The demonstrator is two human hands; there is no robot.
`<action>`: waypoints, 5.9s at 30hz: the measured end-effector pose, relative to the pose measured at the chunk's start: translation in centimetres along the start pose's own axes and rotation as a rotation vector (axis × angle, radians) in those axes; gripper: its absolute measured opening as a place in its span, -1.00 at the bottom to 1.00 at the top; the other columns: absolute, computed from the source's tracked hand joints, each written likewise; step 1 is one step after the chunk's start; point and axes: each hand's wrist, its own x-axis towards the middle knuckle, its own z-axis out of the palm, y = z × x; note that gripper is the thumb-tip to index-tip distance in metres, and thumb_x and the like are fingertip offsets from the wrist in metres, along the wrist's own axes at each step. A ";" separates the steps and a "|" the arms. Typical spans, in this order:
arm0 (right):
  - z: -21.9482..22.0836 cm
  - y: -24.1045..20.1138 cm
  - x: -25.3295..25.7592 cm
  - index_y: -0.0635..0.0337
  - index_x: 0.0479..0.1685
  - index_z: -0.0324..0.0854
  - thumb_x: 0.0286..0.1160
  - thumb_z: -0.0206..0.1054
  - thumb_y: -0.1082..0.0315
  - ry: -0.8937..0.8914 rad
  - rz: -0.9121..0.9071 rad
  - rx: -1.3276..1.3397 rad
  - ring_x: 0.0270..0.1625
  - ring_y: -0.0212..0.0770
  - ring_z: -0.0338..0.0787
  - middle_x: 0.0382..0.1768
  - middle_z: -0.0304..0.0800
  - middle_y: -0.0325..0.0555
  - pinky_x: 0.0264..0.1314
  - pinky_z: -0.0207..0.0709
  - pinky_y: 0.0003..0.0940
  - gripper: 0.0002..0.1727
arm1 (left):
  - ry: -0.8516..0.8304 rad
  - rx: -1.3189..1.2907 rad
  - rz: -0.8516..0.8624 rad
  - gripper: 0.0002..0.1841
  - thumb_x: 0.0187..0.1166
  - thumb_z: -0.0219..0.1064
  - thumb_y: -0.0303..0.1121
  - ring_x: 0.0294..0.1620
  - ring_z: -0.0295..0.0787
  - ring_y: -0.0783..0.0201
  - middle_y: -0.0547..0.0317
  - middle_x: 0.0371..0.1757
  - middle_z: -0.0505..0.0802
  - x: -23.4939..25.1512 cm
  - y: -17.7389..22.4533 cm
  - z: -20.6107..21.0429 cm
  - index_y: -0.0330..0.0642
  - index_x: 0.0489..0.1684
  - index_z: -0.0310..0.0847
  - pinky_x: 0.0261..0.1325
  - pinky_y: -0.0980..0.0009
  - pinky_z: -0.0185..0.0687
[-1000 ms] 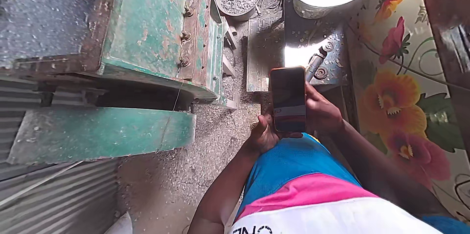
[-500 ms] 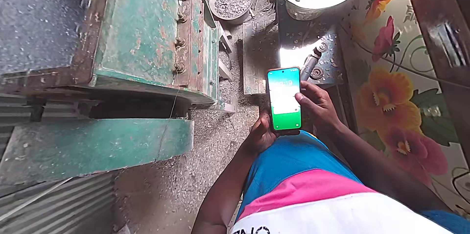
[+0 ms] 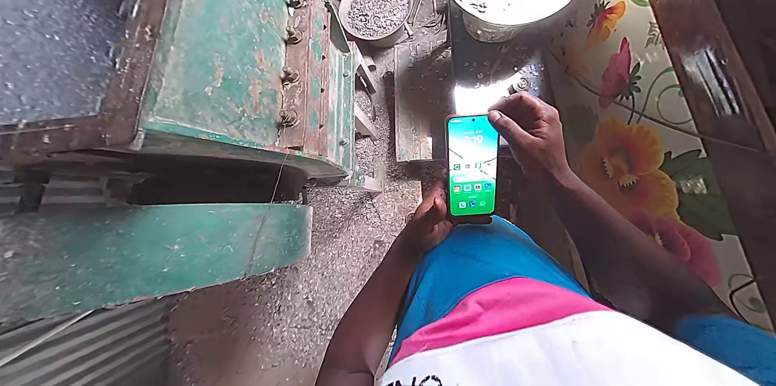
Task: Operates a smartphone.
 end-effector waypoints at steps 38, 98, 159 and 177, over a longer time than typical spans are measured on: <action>0.9 -0.1 -4.9 -0.02 0.60 0.23 0.33 0.27 0.56 -0.281 0.321 0.355 -0.07 -0.29 0.89 0.04 0.83 -0.14 -0.10 0.82 -0.41 -0.27 | 0.104 -0.001 -0.014 0.02 0.46 0.41 0.27 0.49 0.63 -0.22 -0.18 0.57 0.58 -3.0 -0.6 0.9 0.02 0.83 -0.11 0.37 -0.26 0.66; 3.4 -0.6 -5.9 -0.06 0.62 0.12 0.35 0.54 0.32 -0.054 0.293 0.263 -0.05 -0.33 0.90 0.07 0.82 -0.20 -0.06 0.84 -0.42 -0.17 | 0.069 0.108 -0.072 0.04 0.42 0.43 0.30 0.50 0.64 -0.07 -0.05 0.56 0.61 -2.4 -0.2 1.3 0.04 0.80 -0.13 0.46 -0.10 0.65; 0.8 0.5 -5.6 -0.03 0.47 0.47 0.69 0.10 0.41 -0.030 0.245 0.330 -0.38 -0.48 0.82 -0.26 0.87 -0.24 -0.38 0.70 -0.61 -0.59 | 0.054 0.051 -0.047 -0.05 0.46 0.42 0.25 0.53 0.62 -0.11 -0.06 0.57 0.62 -1.8 -0.4 1.1 0.04 0.78 0.01 0.45 -0.17 0.63; 1.5 2.9 -4.6 0.06 0.68 0.36 0.62 -0.06 0.34 -0.126 0.188 0.397 -0.10 -0.51 0.80 -0.04 0.84 -0.31 -0.01 0.71 -0.53 -0.41 | 0.068 -0.005 -0.047 -0.02 0.44 0.44 0.26 0.54 0.60 -0.20 -0.12 0.60 0.58 -1.3 0.8 -0.5 0.05 0.80 -0.02 0.40 -0.24 0.65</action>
